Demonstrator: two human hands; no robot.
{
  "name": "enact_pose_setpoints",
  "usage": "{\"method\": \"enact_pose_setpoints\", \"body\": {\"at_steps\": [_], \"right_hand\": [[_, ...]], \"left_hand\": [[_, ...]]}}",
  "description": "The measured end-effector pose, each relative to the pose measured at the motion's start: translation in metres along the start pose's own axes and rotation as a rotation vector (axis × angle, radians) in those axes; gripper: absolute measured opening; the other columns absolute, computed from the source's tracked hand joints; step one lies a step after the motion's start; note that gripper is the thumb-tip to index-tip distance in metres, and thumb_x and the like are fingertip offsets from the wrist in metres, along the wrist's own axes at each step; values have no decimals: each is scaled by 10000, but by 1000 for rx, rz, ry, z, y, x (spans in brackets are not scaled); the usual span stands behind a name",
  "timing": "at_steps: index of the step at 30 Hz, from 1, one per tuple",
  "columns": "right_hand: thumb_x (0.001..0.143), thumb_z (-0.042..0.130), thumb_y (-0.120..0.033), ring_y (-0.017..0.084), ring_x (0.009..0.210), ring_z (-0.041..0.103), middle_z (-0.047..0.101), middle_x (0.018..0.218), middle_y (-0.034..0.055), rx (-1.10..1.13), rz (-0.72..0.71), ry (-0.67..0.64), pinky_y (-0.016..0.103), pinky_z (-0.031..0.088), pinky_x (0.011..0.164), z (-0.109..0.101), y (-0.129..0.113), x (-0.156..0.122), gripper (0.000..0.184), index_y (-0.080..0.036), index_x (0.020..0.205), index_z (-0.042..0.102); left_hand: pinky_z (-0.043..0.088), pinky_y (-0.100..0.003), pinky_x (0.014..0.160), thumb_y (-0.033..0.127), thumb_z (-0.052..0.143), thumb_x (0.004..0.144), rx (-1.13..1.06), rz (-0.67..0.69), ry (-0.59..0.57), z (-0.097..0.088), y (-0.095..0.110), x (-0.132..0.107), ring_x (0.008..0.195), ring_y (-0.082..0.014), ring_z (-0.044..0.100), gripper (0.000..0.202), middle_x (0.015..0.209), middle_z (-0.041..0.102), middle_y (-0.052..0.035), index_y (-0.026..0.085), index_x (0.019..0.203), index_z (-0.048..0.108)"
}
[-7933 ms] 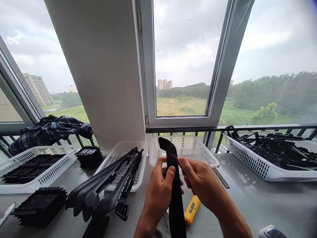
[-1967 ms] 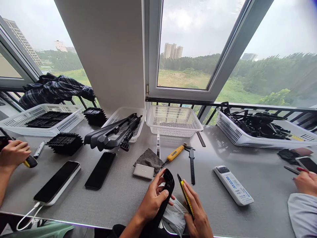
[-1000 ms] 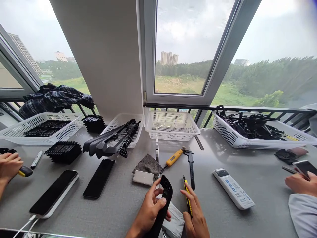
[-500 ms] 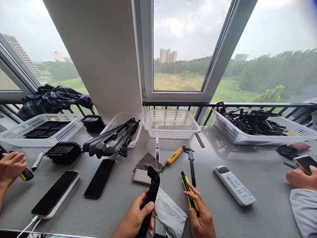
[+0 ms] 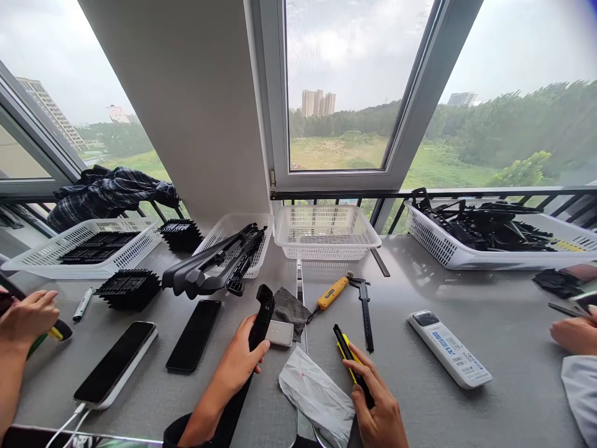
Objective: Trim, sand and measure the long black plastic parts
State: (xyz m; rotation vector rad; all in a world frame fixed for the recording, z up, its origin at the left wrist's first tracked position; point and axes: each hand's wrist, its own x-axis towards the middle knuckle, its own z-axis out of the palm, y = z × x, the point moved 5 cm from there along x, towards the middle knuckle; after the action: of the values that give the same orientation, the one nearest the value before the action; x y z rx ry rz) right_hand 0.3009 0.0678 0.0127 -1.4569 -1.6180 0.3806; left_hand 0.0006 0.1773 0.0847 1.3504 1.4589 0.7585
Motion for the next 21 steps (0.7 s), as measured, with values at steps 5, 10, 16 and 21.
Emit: {"method": "enact_pose_setpoints", "body": {"at_steps": [5,10,16,21], "right_hand": [[1008,504,-103,307,1514,587,634,1613,85,-32,5,-43,468,595,1169,5,3,0,453,-249,1350,763],[994,543,-116,334,1503,598,681,1561,71,-13,-18,-44,504,613,1150,7,3,0,416,-269,1293,790],[1028,497,-173,335,1502,598,708,1519,80,83,74,71,548,563,1185,11,-3,-2,357,-264,1213,788],[1041,568,-287,341,1522,562,692,1528,88,155,51,160,531,507,1210,12,-15,-3,399,-283,1422,689]], "left_hand": [[589,-487,1082,173,673,729,272,141,51,4,-8,13,1184,-319,725,566,1393,678,-140,182,1295,667],[543,-532,1113,228,637,786,336,111,129,13,-13,10,1203,-352,712,506,1317,642,-136,199,1291,658],[606,-418,855,347,702,805,191,28,94,28,-12,-8,975,-300,723,413,1148,690,-92,204,1189,654],[460,-268,523,481,748,841,-165,-80,-218,81,-19,-33,592,-144,531,521,947,653,-7,212,1264,604]]}}
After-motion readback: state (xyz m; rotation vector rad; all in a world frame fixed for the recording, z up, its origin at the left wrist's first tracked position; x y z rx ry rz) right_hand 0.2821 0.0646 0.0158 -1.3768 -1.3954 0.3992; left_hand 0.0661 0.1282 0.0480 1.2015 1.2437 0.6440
